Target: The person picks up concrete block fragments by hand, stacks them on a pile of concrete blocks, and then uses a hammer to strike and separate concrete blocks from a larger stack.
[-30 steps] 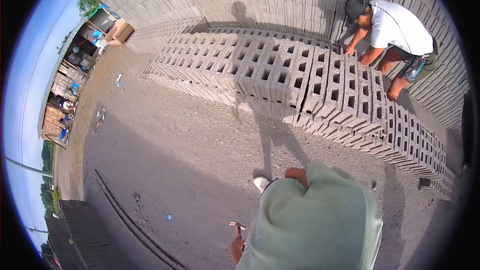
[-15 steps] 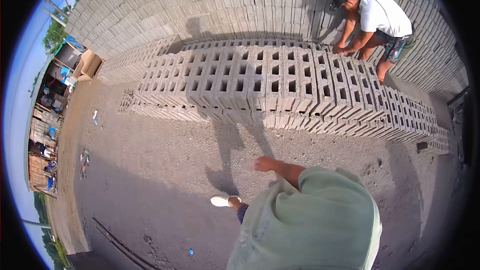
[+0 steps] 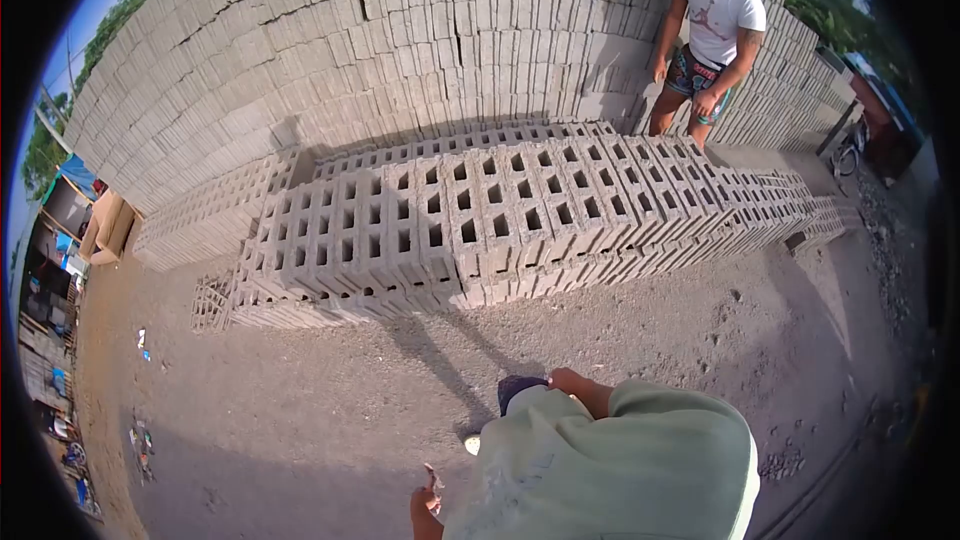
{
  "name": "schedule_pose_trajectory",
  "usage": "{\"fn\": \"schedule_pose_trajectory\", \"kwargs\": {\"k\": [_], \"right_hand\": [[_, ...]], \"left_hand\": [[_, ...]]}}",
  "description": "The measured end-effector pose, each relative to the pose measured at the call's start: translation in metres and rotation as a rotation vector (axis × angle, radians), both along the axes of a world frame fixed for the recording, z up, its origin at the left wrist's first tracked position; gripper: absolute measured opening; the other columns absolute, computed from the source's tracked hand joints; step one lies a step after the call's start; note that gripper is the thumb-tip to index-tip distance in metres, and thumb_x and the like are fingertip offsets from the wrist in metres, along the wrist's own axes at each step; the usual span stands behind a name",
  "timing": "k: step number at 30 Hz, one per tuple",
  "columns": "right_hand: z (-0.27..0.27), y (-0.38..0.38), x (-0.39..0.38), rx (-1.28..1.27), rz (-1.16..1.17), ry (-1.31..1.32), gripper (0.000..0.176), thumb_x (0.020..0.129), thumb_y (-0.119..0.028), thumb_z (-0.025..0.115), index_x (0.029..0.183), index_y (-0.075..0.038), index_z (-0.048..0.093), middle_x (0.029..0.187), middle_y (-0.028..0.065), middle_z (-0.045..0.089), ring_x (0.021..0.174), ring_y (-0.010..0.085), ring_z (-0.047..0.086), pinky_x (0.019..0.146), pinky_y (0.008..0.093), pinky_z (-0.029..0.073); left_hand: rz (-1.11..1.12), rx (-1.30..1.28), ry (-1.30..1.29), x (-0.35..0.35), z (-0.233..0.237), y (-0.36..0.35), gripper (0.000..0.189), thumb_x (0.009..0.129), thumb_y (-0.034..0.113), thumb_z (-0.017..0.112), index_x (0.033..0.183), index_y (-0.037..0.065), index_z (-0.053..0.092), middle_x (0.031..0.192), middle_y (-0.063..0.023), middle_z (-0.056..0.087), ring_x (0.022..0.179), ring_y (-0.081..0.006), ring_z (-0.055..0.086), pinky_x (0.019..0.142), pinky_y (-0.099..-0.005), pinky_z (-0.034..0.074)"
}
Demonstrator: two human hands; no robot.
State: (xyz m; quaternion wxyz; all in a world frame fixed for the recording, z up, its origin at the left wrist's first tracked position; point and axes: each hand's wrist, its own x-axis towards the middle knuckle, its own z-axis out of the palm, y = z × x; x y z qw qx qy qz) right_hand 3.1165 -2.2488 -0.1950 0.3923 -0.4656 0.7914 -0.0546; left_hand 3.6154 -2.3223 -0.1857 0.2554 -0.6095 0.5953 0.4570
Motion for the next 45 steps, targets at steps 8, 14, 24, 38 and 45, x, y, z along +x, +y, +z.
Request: {"fn": "schedule_pose_trajectory", "kwargs": {"k": [8,14,24,38,45], "right_hand": [[-0.005,-0.069,0.027,0.043,0.009,-0.09,0.039,0.07,-0.042,0.06,0.09,-0.009,0.065,0.09,0.0194,0.063,0.088,0.0379,0.059,0.072,0.0415,0.047],[-0.049,-0.173,0.032,0.101,0.372,-0.078,0.036,0.067,-0.037,0.063,0.09,-0.009,0.065,0.09,0.0205,0.062,0.09,0.0385,0.058,0.073,0.0418,0.047],[0.017,-0.399,0.102,-0.313,-0.078,-0.378,0.022,0.082,-0.016,0.058,0.097,0.0,0.061,0.085,0.0097,0.065,0.074,0.0155,0.062,0.065,0.0281,0.049],[-0.017,-0.322,0.294,-0.025,0.26,0.049,0.033,0.075,-0.039,0.052,0.087,-0.011,0.065,0.088,0.0116,0.064,0.085,0.031,0.06,0.073,0.0405,0.047],[-0.03,-0.415,0.299,-0.027,0.094,-0.024,0.033,0.072,-0.034,0.067,0.085,-0.003,0.067,0.082,0.0112,0.067,0.073,0.0172,0.064,0.067,0.0308,0.05]], "left_hand": [[0.799,-0.565,0.323,0.041,-0.007,-0.155,0.045,0.082,0.002,0.049,0.126,0.006,0.041,0.061,-0.0089,0.053,0.04,-0.016,0.047,0.033,-0.0303,0.035],[0.983,-1.002,0.502,-0.012,0.193,-0.213,0.058,0.076,0.004,0.059,0.13,0.004,0.038,0.083,-0.0101,0.059,0.061,-0.0161,0.057,0.054,-0.0297,0.047],[0.965,-1.01,0.839,0.024,0.268,-0.379,0.035,0.078,0.004,0.058,0.112,0.002,0.053,0.064,0.0011,0.047,0.047,-0.007,0.043,0.043,-0.0218,0.037],[0.516,-0.489,0.55,0.108,0.22,-0.52,0.029,0.075,0.015,0.066,0.098,0.0,0.056,0.07,-0.0143,0.06,0.061,-0.0221,0.058,0.058,-0.0343,0.046],[0.129,-0.614,0.571,0.089,0.197,-0.595,0.033,0.075,0.015,0.064,0.102,-0.001,0.052,0.066,-0.0137,0.057,0.056,-0.0205,0.058,0.054,-0.0338,0.045]]}}
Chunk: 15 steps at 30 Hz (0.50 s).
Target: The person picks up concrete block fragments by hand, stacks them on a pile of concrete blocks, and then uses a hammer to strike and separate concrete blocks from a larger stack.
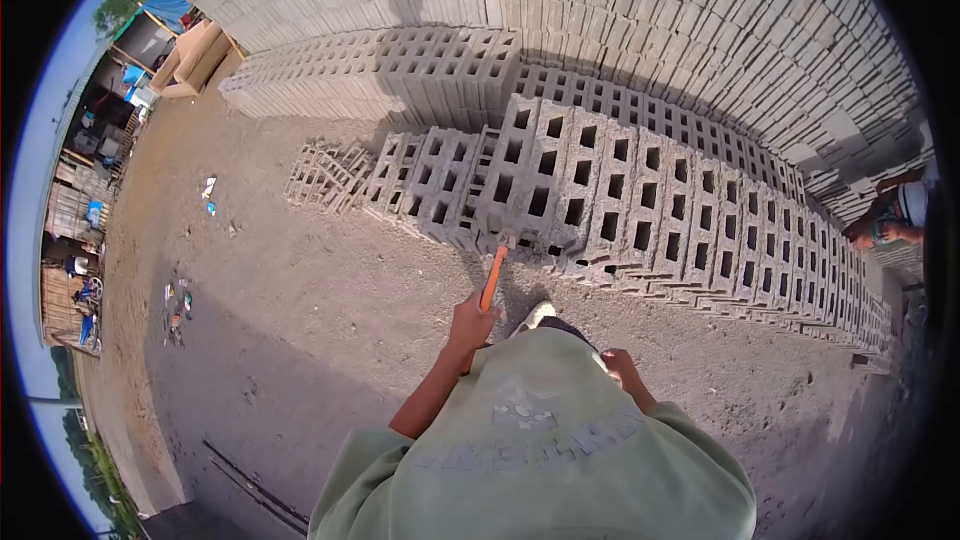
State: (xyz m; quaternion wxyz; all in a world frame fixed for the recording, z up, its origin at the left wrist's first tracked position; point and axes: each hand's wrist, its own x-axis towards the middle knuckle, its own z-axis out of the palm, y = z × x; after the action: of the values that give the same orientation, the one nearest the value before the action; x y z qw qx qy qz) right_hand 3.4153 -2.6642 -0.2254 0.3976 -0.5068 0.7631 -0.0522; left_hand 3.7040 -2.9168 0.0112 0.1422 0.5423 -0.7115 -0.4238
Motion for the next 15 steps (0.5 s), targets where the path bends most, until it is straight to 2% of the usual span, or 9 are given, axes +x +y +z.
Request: {"fn": "schedule_pose_trajectory", "kwargs": {"k": [1,2,3,4,6,7,9,12,15], "right_hand": [[0.004,-0.027,-0.003,-0.011,-0.254,-0.184,0.03,0.076,-0.031,0.063,0.088,-0.003,0.066,0.083,0.0113,0.066,0.075,0.0186,0.064,0.067,0.0309,0.05],[0.012,-0.051,-0.001,-0.013,-0.512,-0.371,0.028,0.08,-0.029,0.058,0.09,-0.004,0.065,0.085,0.0115,0.066,0.077,0.02,0.063,0.067,0.031,0.05],[0.047,-0.081,0.002,-0.09,-0.533,-0.345,0.026,0.08,-0.025,0.06,0.092,-0.001,0.064,0.085,0.0098,0.065,0.077,0.0167,0.062,0.067,0.0286,0.049],[0.085,-0.111,0.002,-0.167,-0.554,-0.318,0.025,0.08,-0.02,0.062,0.094,0.001,0.063,0.086,0.0081,0.065,0.077,0.0134,0.061,0.067,0.0262,0.049],[0.092,-0.143,-0.006,-0.415,-0.627,-0.447,0.028,0.081,-0.018,0.061,0.1,0.002,0.061,0.086,0.0069,0.064,0.078,0.0123,0.06,0.068,0.0248,0.048],[0.1,-0.151,-0.009,-0.421,-0.642,-0.446,0.028,0.081,-0.018,0.061,0.1,0.002,0.061,0.086,0.0069,0.064,0.078,0.0123,0.06,0.068,0.0248,0.048],[0.138,-0.16,-0.004,-0.547,-0.766,-0.492,0.031,0.083,-0.018,0.06,0.104,0.004,0.059,0.087,0.0058,0.064,0.079,0.0112,0.059,0.069,0.0249,0.048],[0.135,-0.115,0.013,-0.512,-0.974,-0.334,0.032,0.082,-0.019,0.061,0.103,0.004,0.059,0.086,0.0067,0.064,0.078,0.0116,0.06,0.07,0.0253,0.048],[0.117,-0.028,0.057,-0.402,-1.207,-0.262,0.03,0.08,-0.02,0.062,0.097,0.004,0.062,0.082,0.0083,0.065,0.073,0.0133,0.062,0.066,0.0264,0.05]], "left_hand": [[0.004,-0.005,0.0,-0.011,0.01,-0.01,0.033,0.075,0.015,0.064,0.102,-0.001,0.052,0.066,-0.0137,0.057,0.056,-0.0205,0.058,0.054,-0.0338,0.045],[-0.019,-0.003,0.019,-0.019,0.027,-0.014,0.034,0.074,0.016,0.065,0.101,-0.001,0.053,0.072,-0.0177,0.058,0.067,-0.0288,0.059,0.06,-0.037,0.045],[-0.044,0.002,0.038,-0.027,0.036,-0.019,0.035,0.073,0.018,0.066,0.099,-0.001,0.053,0.079,-0.0217,0.06,0.078,-0.037,0.06,0.067,-0.0403,0.046],[-0.045,0.008,0.035,-0.033,0.036,-0.028,0.035,0.073,0.018,0.066,0.099,-0.001,0.053,0.079,-0.0217,0.06,0.078,-0.037,0.06,0.067,-0.0403,0.046],[-0.145,0.158,0.05,-0.044,0.029,-0.047,0.036,0.073,0.022,0.066,0.098,0.0,0.052,0.08,-0.0219,0.06,0.078,-0.0372,0.06,0.066,-0.042,0.046],[-0.16,0.156,0.048,-0.05,0.015,-0.055,0.036,0.073,0.022,0.066,0.098,0.0,0.052,0.08,-0.0219,0.06,0.078,-0.0372,0.06,0.066,-0.042,0.046],[-0.329,-0.058,-0.089,-0.058,-0.036,-0.079,0.038,0.074,0.024,0.063,0.099,-0.001,0.05,0.078,-0.0234,0.06,0.076,-0.0392,0.059,0.066,-0.0456,0.047],[-0.43,-0.075,-0.232,-0.064,-0.1,-0.105,0.041,0.074,0.025,0.061,0.102,-0.002,0.047,0.079,-0.0251,0.06,0.077,-0.0412,0.059,0.067,-0.0489,0.047],[-0.442,-0.018,-0.273,-0.072,-0.098,-0.112,0.04,0.074,0.021,0.058,0.104,-0.003,0.044,0.084,-0.0267,0.06,0.081,-0.0434,0.058,0.07,-0.0502,0.046]]}}
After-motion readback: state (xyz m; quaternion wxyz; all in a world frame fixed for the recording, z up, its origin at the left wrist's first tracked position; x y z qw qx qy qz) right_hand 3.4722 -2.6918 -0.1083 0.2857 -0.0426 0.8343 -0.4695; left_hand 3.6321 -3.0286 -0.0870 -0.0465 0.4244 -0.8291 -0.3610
